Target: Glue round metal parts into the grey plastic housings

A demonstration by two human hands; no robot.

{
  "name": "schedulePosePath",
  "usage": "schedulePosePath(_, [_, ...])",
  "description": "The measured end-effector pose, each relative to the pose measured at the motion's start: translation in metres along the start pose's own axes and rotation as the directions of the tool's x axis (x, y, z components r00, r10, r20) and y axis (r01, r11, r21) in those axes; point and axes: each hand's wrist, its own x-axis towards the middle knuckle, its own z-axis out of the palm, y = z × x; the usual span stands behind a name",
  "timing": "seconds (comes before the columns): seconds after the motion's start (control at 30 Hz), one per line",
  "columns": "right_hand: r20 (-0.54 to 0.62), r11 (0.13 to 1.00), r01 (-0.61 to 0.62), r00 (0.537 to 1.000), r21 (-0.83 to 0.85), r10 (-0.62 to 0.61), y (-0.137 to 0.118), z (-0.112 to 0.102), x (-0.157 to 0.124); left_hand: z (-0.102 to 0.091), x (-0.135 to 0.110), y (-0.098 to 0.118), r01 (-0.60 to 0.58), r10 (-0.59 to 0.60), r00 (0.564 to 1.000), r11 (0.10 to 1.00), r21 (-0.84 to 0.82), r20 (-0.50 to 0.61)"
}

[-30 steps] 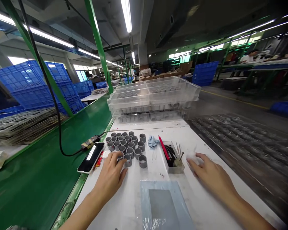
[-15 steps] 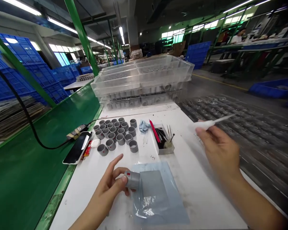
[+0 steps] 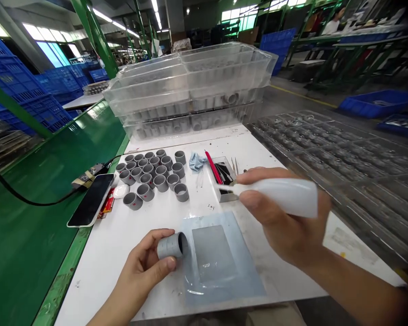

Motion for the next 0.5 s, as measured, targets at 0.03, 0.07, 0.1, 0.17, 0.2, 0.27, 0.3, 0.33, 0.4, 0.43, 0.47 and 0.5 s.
schedulePosePath(0.03, [0.03, 0.999, -0.014, 0.999, 0.039, 0.013, 0.0, 0.007, 0.001, 0.001, 0.0, 0.0, 0.001, -0.001, 1.0, 1.0, -0.001, -0.001])
schedulePosePath(0.07, [0.072, 0.997, -0.021, 0.997, 0.073, 0.016, 0.002, 0.013, 0.001, 0.001, -0.001, 0.0, -0.006, 0.006, 1.0, 1.0, 0.0, -0.001])
schedulePosePath(0.1, [0.122, 0.995, -0.014, 0.993, 0.098, 0.002, 0.004, 0.019, 0.0, 0.002, -0.001, 0.001, -0.014, 0.014, 1.0, 1.0, 0.001, 0.007])
schedulePosePath(0.17, [0.222, 0.992, 0.03, 0.973, 0.12, -0.056, 0.011, 0.029, -0.006, 0.002, -0.001, 0.001, -0.007, 0.007, 0.999, 1.0, 0.007, 0.047])
schedulePosePath(0.2, [0.258, 0.991, 0.054, 0.963, 0.12, -0.083, 0.014, 0.032, -0.011, 0.002, -0.001, 0.001, 0.007, -0.007, 0.997, 1.0, 0.01, 0.072])
schedulePosePath(0.27, [0.297, 0.991, 0.077, 0.949, 0.105, -0.105, 0.022, 0.036, -0.021, 0.0, -0.001, 0.001, 0.037, -0.039, 0.993, 0.999, 0.024, 0.112])
schedulePosePath(0.3, [0.309, 0.994, 0.069, 0.947, 0.09, -0.094, 0.025, 0.037, -0.025, -0.001, -0.001, 0.0, 0.042, -0.045, 0.992, 0.999, 0.035, 0.121])
schedulePosePath(0.33, [0.317, 0.995, 0.054, 0.945, 0.079, -0.076, 0.027, 0.038, -0.028, -0.002, -0.001, 0.0, 0.039, -0.044, 0.991, 0.998, 0.045, 0.127])
schedulePosePath(0.4, [0.329, 0.998, 0.022, 0.944, 0.061, -0.041, 0.029, 0.038, -0.033, -0.003, -0.001, -0.001, 0.034, -0.04, 0.99, 0.998, 0.052, 0.135])
schedulePosePath(0.43, [0.334, 0.998, 0.007, 0.942, 0.055, -0.025, 0.029, 0.038, -0.034, -0.003, -0.001, -0.001, 0.035, -0.042, 0.99, 0.998, 0.05, 0.134])
schedulePosePath(0.47, [0.341, 0.999, -0.007, 0.94, 0.047, -0.009, 0.029, 0.038, -0.034, -0.003, -0.001, -0.001, 0.038, -0.044, 0.991, 0.998, 0.047, 0.129])
schedulePosePath(0.5, [0.346, 0.999, -0.014, 0.938, 0.038, 0.0, 0.028, 0.039, -0.034, -0.002, -0.002, -0.001, 0.041, -0.046, 0.991, 0.998, 0.043, 0.123])
